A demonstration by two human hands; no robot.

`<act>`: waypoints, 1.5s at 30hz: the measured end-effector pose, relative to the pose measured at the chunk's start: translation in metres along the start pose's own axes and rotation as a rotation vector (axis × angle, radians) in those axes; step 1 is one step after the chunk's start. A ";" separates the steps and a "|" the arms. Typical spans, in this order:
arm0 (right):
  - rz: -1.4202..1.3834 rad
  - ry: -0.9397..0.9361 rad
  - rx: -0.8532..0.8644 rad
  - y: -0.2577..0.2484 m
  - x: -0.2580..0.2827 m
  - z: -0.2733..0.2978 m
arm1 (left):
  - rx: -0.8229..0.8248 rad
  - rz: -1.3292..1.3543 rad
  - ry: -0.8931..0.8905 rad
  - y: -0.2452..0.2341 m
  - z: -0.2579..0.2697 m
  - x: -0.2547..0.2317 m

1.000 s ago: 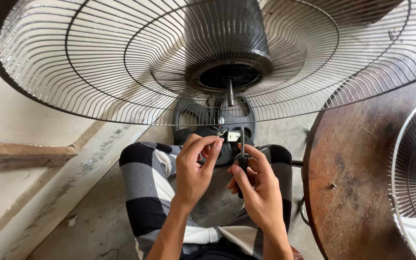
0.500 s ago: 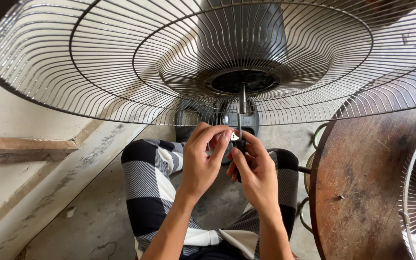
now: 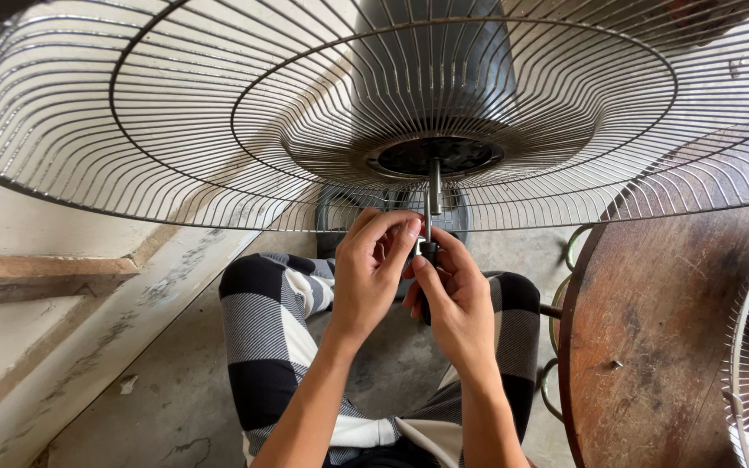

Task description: The person uses a screwdriver to loosen and remove the central screw holding the front grill of a black standing fan. They then detach the front grill and set it aside on a nearby table.

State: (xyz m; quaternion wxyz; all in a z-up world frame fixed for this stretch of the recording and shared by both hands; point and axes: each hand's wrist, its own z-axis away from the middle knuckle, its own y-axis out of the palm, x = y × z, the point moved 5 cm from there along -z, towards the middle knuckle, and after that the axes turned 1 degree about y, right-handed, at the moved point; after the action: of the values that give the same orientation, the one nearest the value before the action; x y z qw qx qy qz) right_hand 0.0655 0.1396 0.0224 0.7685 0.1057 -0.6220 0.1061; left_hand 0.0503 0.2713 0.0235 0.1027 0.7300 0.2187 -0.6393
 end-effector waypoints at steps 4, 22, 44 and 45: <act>-0.022 -0.005 0.008 0.002 -0.001 -0.006 | -0.003 0.063 -0.025 0.001 -0.005 0.000; -0.094 0.028 0.000 -0.002 -0.007 -0.010 | 0.011 0.131 -0.100 0.002 -0.012 0.004; -0.391 0.155 -0.014 0.002 -0.007 -0.009 | 0.162 -0.316 0.492 -0.030 -0.029 -0.060; -0.369 0.159 -0.030 0.002 -0.008 -0.008 | 0.175 -0.374 0.549 -0.030 -0.027 -0.063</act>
State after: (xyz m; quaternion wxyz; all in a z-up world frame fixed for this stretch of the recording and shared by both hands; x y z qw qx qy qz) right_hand 0.0712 0.1436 0.0127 0.8232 0.1978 -0.5308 -0.0378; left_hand 0.0555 0.2979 0.0939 -0.1421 0.8282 0.3125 -0.4431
